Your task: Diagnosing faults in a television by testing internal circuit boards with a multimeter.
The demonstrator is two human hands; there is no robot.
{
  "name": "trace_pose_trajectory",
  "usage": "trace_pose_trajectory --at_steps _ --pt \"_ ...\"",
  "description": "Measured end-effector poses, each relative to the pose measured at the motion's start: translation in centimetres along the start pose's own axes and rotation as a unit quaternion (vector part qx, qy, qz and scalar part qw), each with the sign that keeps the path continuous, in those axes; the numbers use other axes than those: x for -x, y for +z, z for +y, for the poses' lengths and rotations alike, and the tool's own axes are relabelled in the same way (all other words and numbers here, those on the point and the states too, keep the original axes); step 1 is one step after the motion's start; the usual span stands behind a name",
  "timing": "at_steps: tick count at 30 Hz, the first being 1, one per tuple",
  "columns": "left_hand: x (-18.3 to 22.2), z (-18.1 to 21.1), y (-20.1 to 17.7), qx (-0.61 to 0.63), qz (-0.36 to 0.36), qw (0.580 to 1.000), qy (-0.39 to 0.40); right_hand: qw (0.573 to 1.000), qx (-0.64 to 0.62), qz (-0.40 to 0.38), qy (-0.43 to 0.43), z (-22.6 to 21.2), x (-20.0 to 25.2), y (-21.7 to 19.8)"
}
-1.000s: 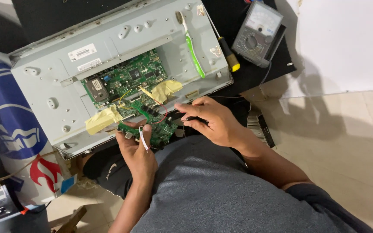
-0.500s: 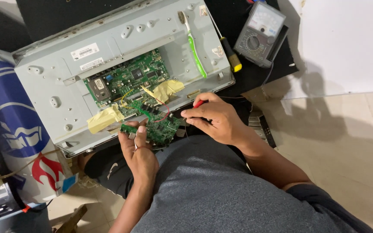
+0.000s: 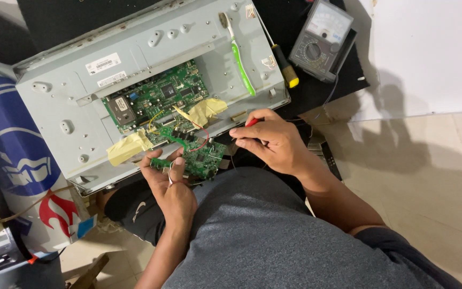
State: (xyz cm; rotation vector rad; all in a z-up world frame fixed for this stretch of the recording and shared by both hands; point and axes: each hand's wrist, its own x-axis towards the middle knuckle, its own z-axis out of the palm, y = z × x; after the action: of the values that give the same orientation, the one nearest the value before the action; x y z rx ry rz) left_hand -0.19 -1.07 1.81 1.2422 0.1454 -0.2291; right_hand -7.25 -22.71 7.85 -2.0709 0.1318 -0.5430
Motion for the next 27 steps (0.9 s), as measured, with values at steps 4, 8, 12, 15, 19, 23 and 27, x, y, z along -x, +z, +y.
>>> trace_pose_trajectory --at_steps 4,8,12,15,19,23,27 --pt "-0.1 -0.3 -0.3 -0.003 -0.007 1.0 0.002 1.0 0.005 0.014 0.002 1.3 0.2 -0.1" --pt "0.0 -0.4 -0.2 0.006 -0.007 1.0 -0.007 0.999 -0.004 0.029 0.02 1.9 0.4 -0.4" --pt "-0.1 -0.7 -0.3 0.014 -0.006 1.0 -0.004 0.999 0.001 0.038 0.03 2.2 0.5 -0.8" --pt "-0.1 0.0 0.1 -0.003 -0.009 1.0 0.007 0.998 -0.006 0.04 0.038 1.2 -0.1 -1.2" --pt "0.0 -0.1 0.2 -0.01 -0.006 1.0 0.01 0.999 0.005 0.038 0.038 1.8 0.2 -1.3" --pt "0.5 -0.4 -0.4 -0.003 -0.01 1.0 0.002 0.999 0.016 0.032 0.031 2.0 0.2 -1.6" --pt "-0.1 -1.3 -0.6 0.041 -0.01 0.999 -0.005 0.999 0.027 0.031 0.012 2.4 0.2 -1.5"
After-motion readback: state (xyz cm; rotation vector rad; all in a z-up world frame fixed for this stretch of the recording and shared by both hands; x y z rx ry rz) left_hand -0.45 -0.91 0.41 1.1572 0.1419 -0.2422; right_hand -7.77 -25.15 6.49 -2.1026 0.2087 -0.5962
